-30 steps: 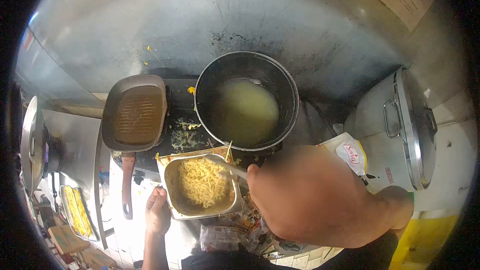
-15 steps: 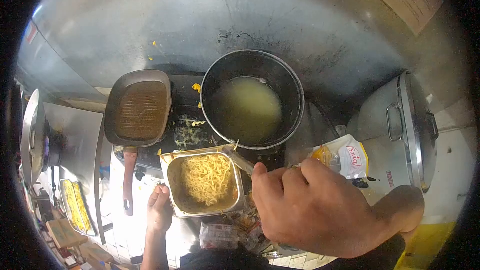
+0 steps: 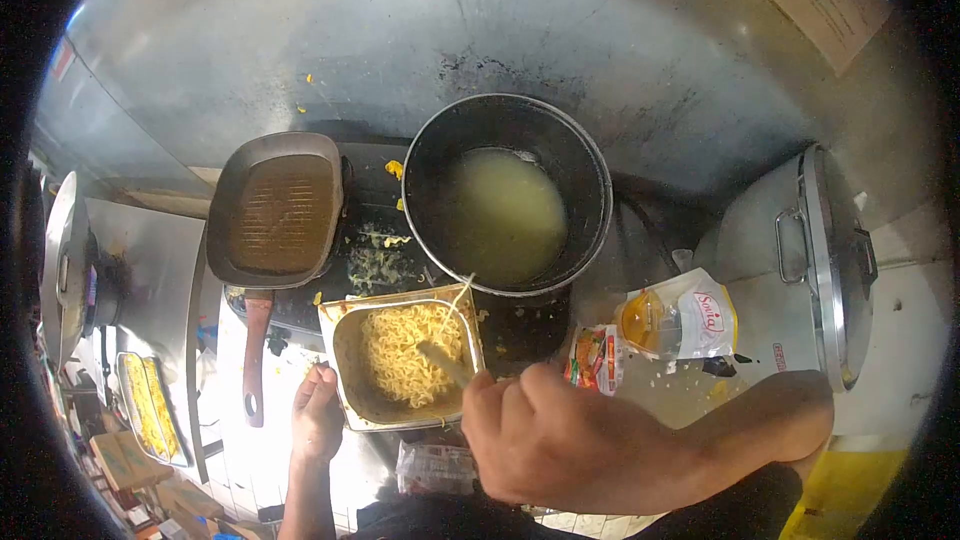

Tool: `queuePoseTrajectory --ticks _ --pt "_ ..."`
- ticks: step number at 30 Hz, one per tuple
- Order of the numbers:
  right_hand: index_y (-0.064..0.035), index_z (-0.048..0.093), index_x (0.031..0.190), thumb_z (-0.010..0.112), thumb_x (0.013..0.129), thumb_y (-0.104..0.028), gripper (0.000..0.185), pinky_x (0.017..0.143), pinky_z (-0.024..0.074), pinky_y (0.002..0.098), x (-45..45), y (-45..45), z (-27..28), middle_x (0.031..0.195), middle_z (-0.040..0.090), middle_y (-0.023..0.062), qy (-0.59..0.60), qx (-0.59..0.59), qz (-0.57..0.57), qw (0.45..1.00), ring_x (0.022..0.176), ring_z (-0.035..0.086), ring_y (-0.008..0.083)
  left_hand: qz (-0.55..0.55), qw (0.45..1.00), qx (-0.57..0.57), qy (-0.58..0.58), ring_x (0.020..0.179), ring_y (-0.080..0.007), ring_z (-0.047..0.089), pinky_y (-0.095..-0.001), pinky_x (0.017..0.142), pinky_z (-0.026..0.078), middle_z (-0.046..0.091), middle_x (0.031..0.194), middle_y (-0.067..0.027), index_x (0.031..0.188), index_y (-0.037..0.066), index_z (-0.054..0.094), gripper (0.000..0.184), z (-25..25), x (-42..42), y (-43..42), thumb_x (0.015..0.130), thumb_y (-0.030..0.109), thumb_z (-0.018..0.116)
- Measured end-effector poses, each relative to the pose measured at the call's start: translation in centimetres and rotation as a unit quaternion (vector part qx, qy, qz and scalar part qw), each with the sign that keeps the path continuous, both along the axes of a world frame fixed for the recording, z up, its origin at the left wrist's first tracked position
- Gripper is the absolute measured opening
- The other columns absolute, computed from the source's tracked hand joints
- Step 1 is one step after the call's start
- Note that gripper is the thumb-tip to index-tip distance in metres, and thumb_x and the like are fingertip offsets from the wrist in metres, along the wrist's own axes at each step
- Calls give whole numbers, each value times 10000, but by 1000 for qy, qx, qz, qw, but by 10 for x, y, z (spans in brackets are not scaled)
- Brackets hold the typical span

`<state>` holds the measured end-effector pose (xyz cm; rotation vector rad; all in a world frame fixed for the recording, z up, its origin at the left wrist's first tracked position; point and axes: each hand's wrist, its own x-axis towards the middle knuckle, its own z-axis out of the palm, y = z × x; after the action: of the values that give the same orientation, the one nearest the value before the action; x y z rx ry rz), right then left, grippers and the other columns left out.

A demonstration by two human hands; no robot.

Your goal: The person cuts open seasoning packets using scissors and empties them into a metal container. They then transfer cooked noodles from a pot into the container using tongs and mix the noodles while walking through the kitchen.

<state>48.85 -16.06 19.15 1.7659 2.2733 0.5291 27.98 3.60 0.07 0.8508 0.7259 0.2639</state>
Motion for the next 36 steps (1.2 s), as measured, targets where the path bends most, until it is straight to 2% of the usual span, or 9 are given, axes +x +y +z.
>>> queuePoseTrajectory --ticks 6,10,14,17,19,24,28,31,36 --pt "-96 528 561 621 658 -207 174 480 246 265 -10 2 -22 592 405 -27 67 -142 12 988 508 396 73 -3 1000 -5 -2 913 -132 609 -294 787 515 636 1043 -53 1142 21 564 253 1 0 0 1013 230 503" --pt "-62 602 677 636 715 -226 171 489 266 259 -5 -1 -4 620 407 -34 66 -121 -23 990 523 419 73 3 1000 -3 -2 909 -130 605 -285 782 509 635 1044 -57 1140 16 564 256 3 2 -1 1010 230 510" --pt "-36 661 1015 650 818 -318 344 498 343 286 18 -12 51 666 407 -12 105 -19 -176 979 530 455 102 1 1000 -4 -8 901 -128 603 -281 768 504 636 1045 -60 1141 14 564 259 0 1 0 1008 231 514" --pt "-71 679 1038 692 827 -380 374 588 394 356 58 -20 70 735 561 30 70 28 -317 945 578 538 208 -2 1000 10 26 932 -138 584 -291 805 475 627 1044 -69 1102 15 566 233 -1 -1 4 1001 221 526" --pt "-69 674 1040 689 826 -393 388 614 423 388 95 -21 54 761 599 62 82 72 -340 934 623 589 251 8 1000 11 12 951 -143 572 -301 834 462 617 1042 -70 1061 20 564 210 7 6 0 998 217 533" --pt "-15 674 902 654 841 -386 377 716 492 480 155 1 8 797 662 162 192 -159 -378 892 817 643 382 49 999 3 -1 986 -151 532 -310 920 404 586 1037 -52 925 47 548 145 3 10 0 978 181 565" --pt "-24 683 935 648 852 -414 400 711 485 461 174 30 -16 821 668 157 209 -233 -374 873 799 651 354 53 998 -14 9 1007 -138 528 -302 941 389 584 1027 -28 926 55 550 109 -2 5 2 975 152 563" --pt "-25 687 874 661 840 -383 360 704 494 460 181 47 -24 776 670 155 179 -244 -356 884 798 655 354 61 998 25 22 967 -149 580 -290 884 437 628 1038 -68 1030 33 546 195 -4 5 0 980 221 558" --pt "-25 685 769 668 818 -285 265 657 505 461 177 54 -28 736 668 135 152 -228 -283 919 748 657 348 72 996 37 30 983 -153 577 -296 892 434 628 1044 -72 1041 30 553 201 -6 6 1 977 221 564"
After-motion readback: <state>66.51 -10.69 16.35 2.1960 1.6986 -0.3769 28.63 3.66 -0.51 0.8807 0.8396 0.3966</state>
